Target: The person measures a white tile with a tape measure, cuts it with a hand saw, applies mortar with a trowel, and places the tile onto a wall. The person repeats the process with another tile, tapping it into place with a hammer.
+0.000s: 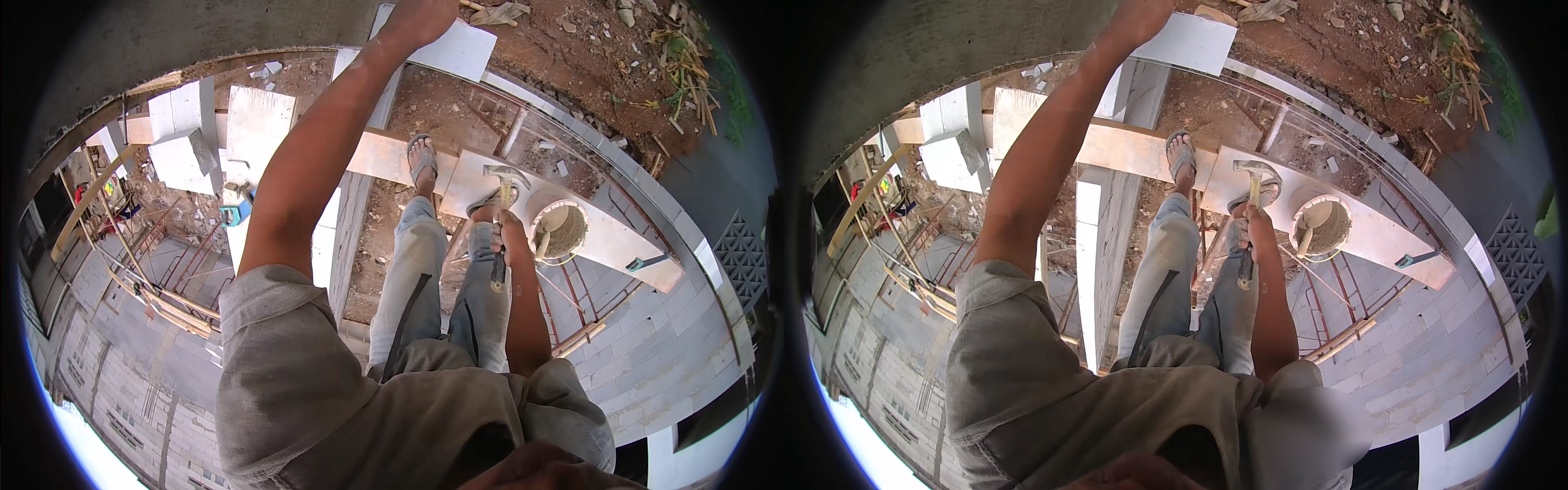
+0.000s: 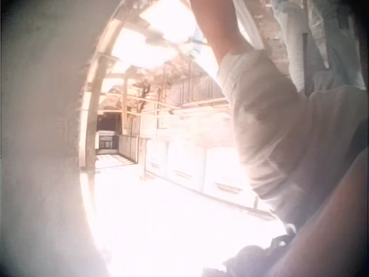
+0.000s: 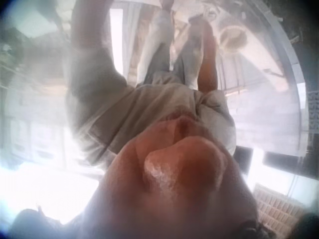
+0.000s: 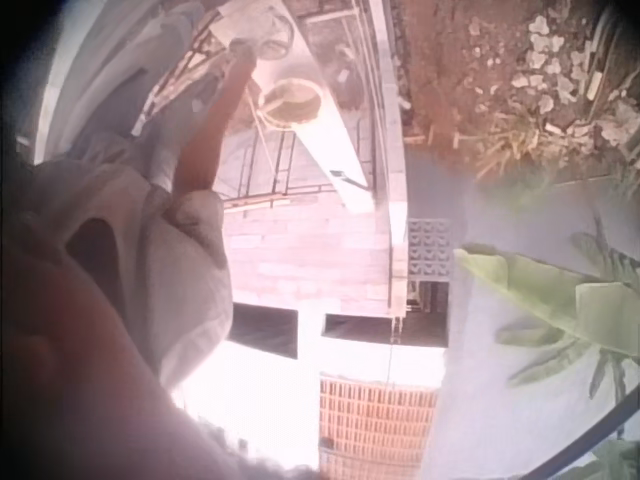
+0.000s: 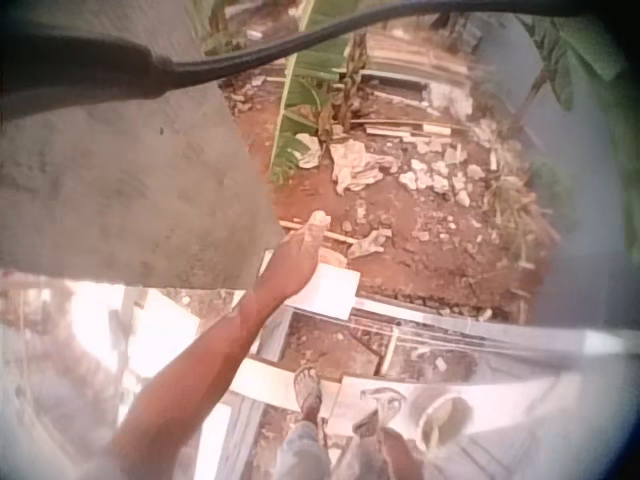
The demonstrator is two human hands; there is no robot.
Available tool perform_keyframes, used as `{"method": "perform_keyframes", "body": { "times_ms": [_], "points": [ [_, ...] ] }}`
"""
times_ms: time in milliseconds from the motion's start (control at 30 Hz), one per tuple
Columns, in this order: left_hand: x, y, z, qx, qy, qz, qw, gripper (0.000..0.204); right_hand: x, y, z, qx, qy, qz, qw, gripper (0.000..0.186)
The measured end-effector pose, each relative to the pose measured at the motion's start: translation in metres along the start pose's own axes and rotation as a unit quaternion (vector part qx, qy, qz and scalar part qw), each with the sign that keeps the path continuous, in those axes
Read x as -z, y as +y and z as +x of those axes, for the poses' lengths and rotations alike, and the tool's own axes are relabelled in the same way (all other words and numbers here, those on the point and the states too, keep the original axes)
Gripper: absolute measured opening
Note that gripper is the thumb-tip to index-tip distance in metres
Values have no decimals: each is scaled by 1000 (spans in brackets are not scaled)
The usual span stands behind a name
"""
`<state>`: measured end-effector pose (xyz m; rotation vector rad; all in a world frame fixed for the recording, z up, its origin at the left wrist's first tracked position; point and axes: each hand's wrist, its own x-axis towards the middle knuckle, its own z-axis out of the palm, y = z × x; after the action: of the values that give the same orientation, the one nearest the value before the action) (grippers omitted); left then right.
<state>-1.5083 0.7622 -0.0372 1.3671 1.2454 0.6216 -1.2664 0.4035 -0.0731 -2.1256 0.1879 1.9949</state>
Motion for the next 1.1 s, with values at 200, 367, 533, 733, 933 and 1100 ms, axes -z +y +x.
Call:
{"method": "perform_keyframes", "body": {
  "times_ms": [200,367,533,733,933,1100],
  "points": [
    [-3,-1,-200,97,211,-144,962,68,74,107,-75,41,141,-554,820,55],
    [-81,-101,-354,477,-74,96,870,77,57,127,-90,17,191,-547,815,57],
    [-164,-118,-411,505,-274,194,795,108,45,131,-75,32,178,-574,799,60],
    [-158,-98,-384,534,-266,204,776,100,41,130,-76,18,161,-587,793,60],
    [-162,-105,-391,540,-245,230,772,94,35,129,-76,-8,160,-600,784,59],
    [-158,-98,-387,519,-240,212,792,87,33,127,-78,-1,165,-602,781,57]
  ]
}}
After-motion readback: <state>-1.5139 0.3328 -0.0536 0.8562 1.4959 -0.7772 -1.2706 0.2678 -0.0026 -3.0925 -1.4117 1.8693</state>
